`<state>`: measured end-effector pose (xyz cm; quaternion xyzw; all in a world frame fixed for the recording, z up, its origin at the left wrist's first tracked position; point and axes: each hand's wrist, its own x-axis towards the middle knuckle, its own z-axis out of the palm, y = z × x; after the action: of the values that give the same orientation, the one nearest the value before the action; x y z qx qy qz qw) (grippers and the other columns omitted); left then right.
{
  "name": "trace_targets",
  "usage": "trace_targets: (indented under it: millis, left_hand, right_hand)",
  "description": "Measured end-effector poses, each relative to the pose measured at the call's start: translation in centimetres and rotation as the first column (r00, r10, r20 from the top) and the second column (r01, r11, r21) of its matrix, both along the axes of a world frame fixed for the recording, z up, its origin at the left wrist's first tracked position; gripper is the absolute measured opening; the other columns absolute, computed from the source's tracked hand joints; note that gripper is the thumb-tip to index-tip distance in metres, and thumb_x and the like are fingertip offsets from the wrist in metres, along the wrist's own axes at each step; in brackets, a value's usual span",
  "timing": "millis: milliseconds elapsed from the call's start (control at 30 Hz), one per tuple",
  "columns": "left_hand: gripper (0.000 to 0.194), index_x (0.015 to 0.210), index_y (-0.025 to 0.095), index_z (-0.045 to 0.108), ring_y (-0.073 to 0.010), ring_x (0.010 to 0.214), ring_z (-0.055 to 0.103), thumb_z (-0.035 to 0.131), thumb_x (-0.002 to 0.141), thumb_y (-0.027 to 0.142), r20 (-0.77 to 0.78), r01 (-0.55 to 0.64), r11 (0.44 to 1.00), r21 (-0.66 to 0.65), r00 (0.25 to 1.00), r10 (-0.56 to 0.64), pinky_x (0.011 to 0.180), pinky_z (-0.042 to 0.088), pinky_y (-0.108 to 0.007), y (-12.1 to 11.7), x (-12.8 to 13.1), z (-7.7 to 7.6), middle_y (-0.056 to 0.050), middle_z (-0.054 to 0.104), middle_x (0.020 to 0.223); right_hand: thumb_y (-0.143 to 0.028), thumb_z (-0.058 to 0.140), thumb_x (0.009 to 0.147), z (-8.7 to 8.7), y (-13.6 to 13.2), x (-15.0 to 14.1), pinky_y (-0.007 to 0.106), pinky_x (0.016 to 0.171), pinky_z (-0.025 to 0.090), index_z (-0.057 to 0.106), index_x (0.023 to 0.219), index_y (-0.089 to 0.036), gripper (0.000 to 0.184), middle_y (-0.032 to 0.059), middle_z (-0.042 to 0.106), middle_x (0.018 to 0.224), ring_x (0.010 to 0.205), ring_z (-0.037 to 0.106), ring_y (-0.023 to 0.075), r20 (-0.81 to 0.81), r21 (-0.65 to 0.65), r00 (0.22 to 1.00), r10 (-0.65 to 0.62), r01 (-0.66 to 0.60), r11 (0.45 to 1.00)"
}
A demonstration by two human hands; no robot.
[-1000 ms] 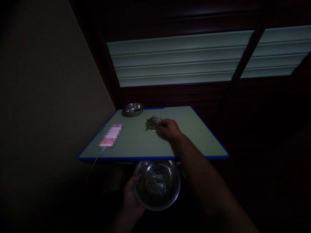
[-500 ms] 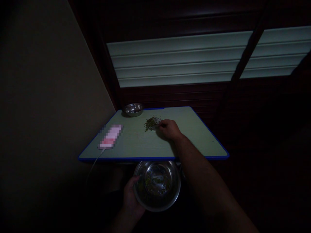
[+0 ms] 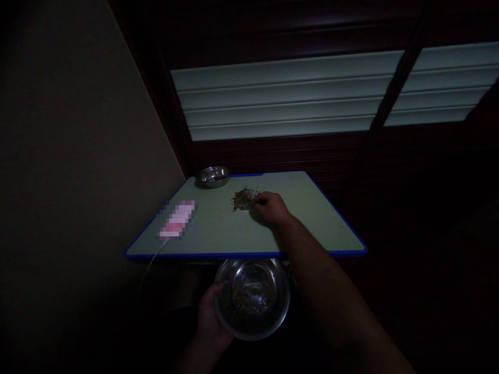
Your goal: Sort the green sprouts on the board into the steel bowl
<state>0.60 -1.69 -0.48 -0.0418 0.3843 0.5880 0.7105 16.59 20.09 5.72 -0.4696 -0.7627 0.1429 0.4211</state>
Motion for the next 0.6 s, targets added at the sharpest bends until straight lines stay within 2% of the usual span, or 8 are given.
trace_targets:
  millis: [133,600]
  left_hand:
    - [0.024,0.071,0.011,0.074,-0.0245,0.071,0.068,0.055,0.075,0.026,0.0,0.04,0.999,0.016,0.999,-0.04,0.077,0.051,-0.039,0.03,0.0,0.02,-0.011,0.075,0.07]
    - [0.025,0.067,0.012,0.073,-0.0228,0.066,0.067,0.054,0.075,0.025,-0.008,0.03,0.999,0.022,1.0,-0.03,0.076,0.051,-0.038,0.07,0.14,0.33,-0.011,0.074,0.067]
  right_hand:
    - [-0.017,0.064,0.069,-0.06,0.01,0.0,0.026,0.069,0.046,0.074,0.076,-0.019,0.013,0.0026,0.071,0.078,0.071,0.062,0.0149,-0.003,0.021,1.0,0.0,0.0,1.0]
    - [-0.016,0.064,0.069,-0.09,0.04,0.02,0.026,0.069,0.046,0.074,0.077,-0.018,0.012,0.0026,0.071,0.077,0.071,0.062,0.0153,0.01,0.029,1.0,0.029,-0.029,0.999]
